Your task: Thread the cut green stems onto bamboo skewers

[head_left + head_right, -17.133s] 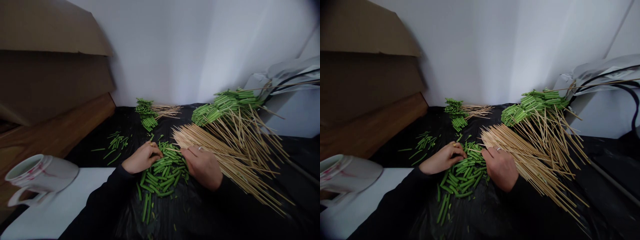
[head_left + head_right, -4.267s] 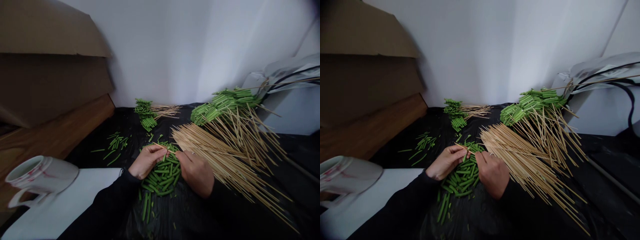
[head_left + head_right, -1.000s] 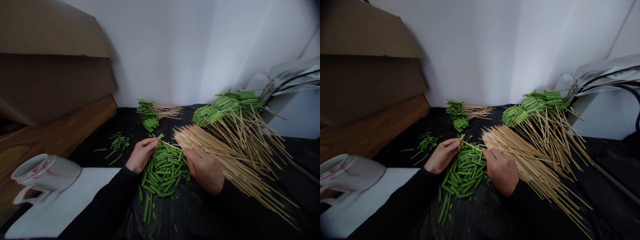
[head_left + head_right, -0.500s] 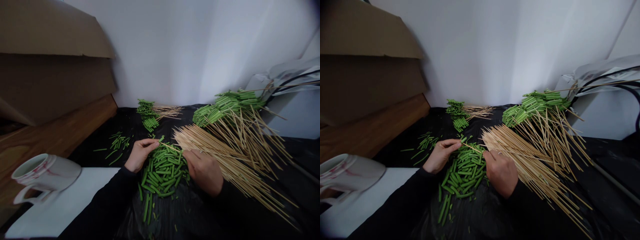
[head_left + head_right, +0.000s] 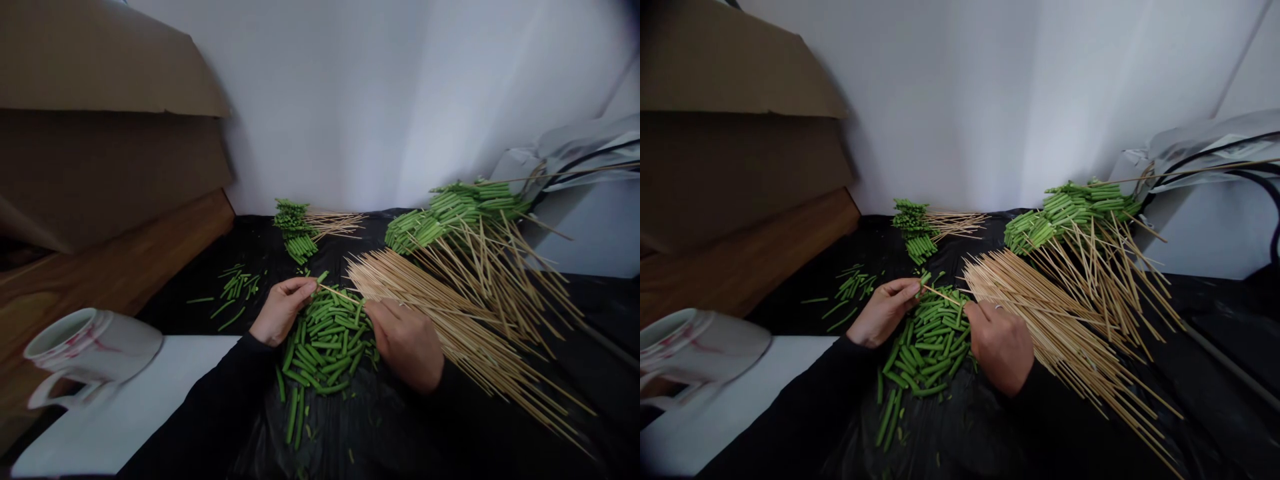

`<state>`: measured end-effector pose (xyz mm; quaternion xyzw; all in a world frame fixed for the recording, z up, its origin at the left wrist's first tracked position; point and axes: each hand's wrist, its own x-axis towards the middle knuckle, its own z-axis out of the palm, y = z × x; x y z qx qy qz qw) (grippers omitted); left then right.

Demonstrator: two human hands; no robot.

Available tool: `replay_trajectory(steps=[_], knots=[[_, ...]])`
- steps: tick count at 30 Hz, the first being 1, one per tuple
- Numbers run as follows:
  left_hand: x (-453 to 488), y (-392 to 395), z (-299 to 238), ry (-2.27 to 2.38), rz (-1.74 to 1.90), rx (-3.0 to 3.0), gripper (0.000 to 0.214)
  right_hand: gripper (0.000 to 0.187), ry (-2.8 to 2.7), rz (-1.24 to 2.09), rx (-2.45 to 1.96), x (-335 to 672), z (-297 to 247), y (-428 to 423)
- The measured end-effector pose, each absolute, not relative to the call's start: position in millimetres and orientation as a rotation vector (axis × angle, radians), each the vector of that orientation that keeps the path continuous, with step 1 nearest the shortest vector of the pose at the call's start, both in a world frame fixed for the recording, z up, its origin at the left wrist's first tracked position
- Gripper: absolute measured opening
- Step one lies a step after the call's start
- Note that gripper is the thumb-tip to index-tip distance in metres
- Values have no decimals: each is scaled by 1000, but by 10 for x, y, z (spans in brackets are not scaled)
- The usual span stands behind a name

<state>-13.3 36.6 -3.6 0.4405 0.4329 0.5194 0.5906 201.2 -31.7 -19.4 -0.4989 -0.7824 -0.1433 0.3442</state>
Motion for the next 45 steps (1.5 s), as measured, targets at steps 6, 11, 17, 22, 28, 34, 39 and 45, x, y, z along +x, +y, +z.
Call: replay_trajectory(steps=[6, 11, 17, 22, 28, 34, 39, 45], knots=[[-132, 373, -52, 991, 1177, 1030, 28, 25, -2028, -338, -1277, 2009, -231, -325], [-138, 375, -53, 1006, 1157, 1018, 29, 27, -2028, -342, -1279, 2002, -225, -330], [-112, 335, -36, 998, 1089, 973, 29, 27, -2046, -322, -1303, 1965, -219, -358], [-86, 311, -26, 962, 1096, 978, 27, 26, -2025, -323, -1282, 1939, -212, -367], [-108, 312, -1, 941, 1097, 993, 25, 28, -2005, -348, -1261, 1929, -193, -377], [-13, 201, 11, 949, 1010, 1074, 21, 31, -2000, -353, -1226, 1869, -159, -412], [44, 141, -19, 951, 994, 1124, 22, 30, -2008, -349, -1226, 1840, -159, -420], [92, 119, -79, 907, 909, 1204, 19, 29, -2036, -320, -1217, 1820, -184, -413]])
